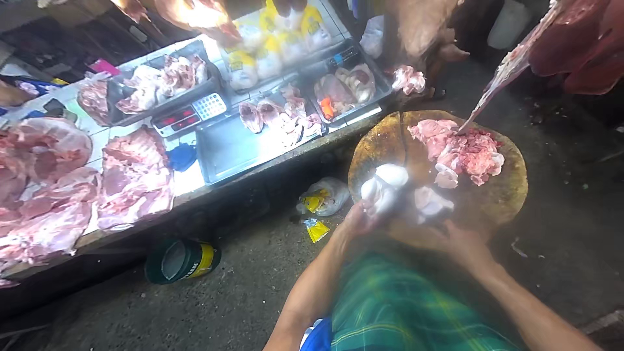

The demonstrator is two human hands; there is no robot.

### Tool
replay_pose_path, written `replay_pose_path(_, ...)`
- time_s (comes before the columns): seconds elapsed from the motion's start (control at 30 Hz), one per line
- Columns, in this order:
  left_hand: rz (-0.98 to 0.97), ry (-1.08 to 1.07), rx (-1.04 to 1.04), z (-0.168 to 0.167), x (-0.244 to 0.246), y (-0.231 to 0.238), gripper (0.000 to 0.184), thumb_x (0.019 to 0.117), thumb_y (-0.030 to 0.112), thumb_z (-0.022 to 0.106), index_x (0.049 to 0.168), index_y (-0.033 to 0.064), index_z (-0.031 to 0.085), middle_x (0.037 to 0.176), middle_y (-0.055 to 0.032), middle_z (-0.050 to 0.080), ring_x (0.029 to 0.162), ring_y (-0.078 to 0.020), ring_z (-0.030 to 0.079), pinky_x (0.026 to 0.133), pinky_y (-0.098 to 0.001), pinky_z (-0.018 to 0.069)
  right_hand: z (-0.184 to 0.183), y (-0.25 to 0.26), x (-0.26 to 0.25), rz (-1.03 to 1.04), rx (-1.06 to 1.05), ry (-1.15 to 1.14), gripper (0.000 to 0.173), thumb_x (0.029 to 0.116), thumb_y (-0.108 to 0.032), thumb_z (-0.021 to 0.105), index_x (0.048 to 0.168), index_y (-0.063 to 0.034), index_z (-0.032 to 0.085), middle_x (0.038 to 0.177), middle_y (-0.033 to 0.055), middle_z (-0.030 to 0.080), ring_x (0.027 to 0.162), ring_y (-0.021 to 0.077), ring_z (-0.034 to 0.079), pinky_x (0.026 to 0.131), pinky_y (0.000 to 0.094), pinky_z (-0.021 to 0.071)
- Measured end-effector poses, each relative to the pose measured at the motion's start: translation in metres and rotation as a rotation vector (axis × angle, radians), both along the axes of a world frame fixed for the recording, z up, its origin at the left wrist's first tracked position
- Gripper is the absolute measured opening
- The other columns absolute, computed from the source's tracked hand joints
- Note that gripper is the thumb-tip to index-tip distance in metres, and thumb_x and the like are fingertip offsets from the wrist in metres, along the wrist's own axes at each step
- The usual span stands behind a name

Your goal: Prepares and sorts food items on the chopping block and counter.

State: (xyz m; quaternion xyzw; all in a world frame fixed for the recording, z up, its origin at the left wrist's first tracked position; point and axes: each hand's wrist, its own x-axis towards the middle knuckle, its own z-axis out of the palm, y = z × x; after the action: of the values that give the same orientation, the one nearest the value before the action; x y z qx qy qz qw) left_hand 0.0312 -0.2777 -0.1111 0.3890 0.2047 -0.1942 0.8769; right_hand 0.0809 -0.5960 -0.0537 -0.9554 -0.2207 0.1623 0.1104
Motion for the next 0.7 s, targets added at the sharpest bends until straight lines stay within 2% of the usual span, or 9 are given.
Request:
replay_pose_path(0.1,-0.195,-0.019,0.326,0.016,-0.001,-0.001,0.033,0.1055,0.026,0.034,0.08,0.0143,0.051,0.064,0.0025,0.053,0.052,-0.0074,0.05,0.049,-0.0225,0.042,0.006,0.047,-0.007,-0.063,-0.046,0.06,0.065,0.1048,-0.063,0.037,0.125,-0.0066,0.061,0.097,0.0203,0.073,0.093,0.0422,0.073,0.078,0.0615,0.0569)
replay_pose_path(0.23,-0.277,-0.019,0.5,0.028,0.006,0.008,0.045,0.1112,0.041,0.035,0.091,0.0096,0.059,0.067,0.0015,0.056,0.053,-0.0074,0.052,0.05,-0.0222,0.0441,-0.009,0.113,0.011,-0.166,-0.034,0.128,0.062,0.1062,-0.058,0.04,0.136,-0.0066,0.058,0.107,0.0223,0.073,0.103,0.043,0.071,0.087,0.0635,0.0541)
replay_pose_path(0.33,-0.24,0.001,0.54,0.026,0.006,0.061,0.034,0.1083,0.037,0.045,0.106,0.0094,0.065,0.069,0.0021,0.058,0.053,-0.005,0.051,0.049,-0.0199,0.0428,-0.027,0.094,-0.01,-0.267,-0.033,0.157,0.066,0.1042,-0.064,0.039,0.138,-0.0106,0.058,0.105,0.0209,0.073,0.101,0.0424,0.072,0.087,0.0636,0.0552)
replay_pose_path(0.37,-0.272,-0.008,0.603,0.028,0.008,0.082,0.029,0.1062,0.032,0.046,0.102,0.0097,0.064,0.069,0.0022,0.058,0.054,-0.0052,0.05,0.05,-0.0205,0.0422,-0.032,0.076,-0.027,-0.305,-0.023,0.188,0.068,0.1035,-0.066,0.039,0.138,-0.0108,0.058,0.105,0.0212,0.073,0.1,0.0428,0.072,0.086,0.0642,0.0552)
replay_pose_path(0.43,-0.433,-0.085,0.817,0.032,0.014,0.103,0.034,0.1043,0.032,0.049,0.089,0.0067,0.066,0.068,-0.0004,0.059,0.056,-0.0088,0.053,0.054,-0.0261,0.0449,-0.03,0.05,-0.057,-0.417,0.031,0.27,0.067,0.1027,-0.066,0.041,0.134,-0.0107,0.061,0.104,0.0207,0.073,0.099,0.0406,0.072,0.087,0.0633,0.0553)
replay_pose_path(0.47,-0.559,-0.135,0.951,0.038,0.016,0.101,0.037,0.1047,0.034,0.051,0.089,0.0051,0.066,0.071,-0.0035,0.059,0.061,-0.0129,0.055,0.059,-0.0321,0.0474,-0.024,0.046,-0.069,-0.495,0.083,0.322,0.066,0.1024,-0.066,0.043,0.131,-0.01,0.063,0.1,0.0198,0.072,0.094,0.0383,0.071,0.084,0.0616,0.0554)
replay_pose_path(0.57,-0.886,-0.268,1.333,0.059,0.012,0.067,0.046,0.1023,0.046,0.054,0.096,0.0045,0.07,0.087,-0.0154,0.068,0.086,-0.0321,0.068,0.08,-0.0581,0.0543,0.0,0.059,-0.102,-0.703,0.278,0.403,0.065,0.1015,-0.068,0.043,0.119,-0.0098,0.066,0.08,0.0122,0.067,0.066,0.028,0.067,0.064,0.0532,0.0577)
replay_pose_path(0.63,-1.024,-0.321,1.459,0.064,0.014,0.048,0.051,0.103,0.051,0.048,0.094,0.0067,0.071,0.092,-0.0164,0.071,0.095,-0.036,0.069,0.084,-0.0631,0.0522,0.035,0.082,-0.107,-0.722,0.355,0.284,0.062,0.1031,-0.066,0.041,0.119,-0.01,0.064,0.077,0.0092,0.065,0.064,0.0253,0.066,0.063,0.0511,0.0568)
replay_pose_path(0.7,-1.072,-0.32,1.462,0.063,0.011,0.039,0.053,0.104,0.051,0.045,0.093,0.0059,0.071,0.093,-0.0171,0.071,0.097,-0.0366,0.069,0.086,-0.063,0.0513,0.071,0.108,-0.106,-0.667,0.456,0.003,0.056,0.1059,-0.056,0.044,0.12,-0.0052,0.064,0.075,0.0082,0.064,0.065,0.0224,0.065,0.063,0.0474,0.0555)
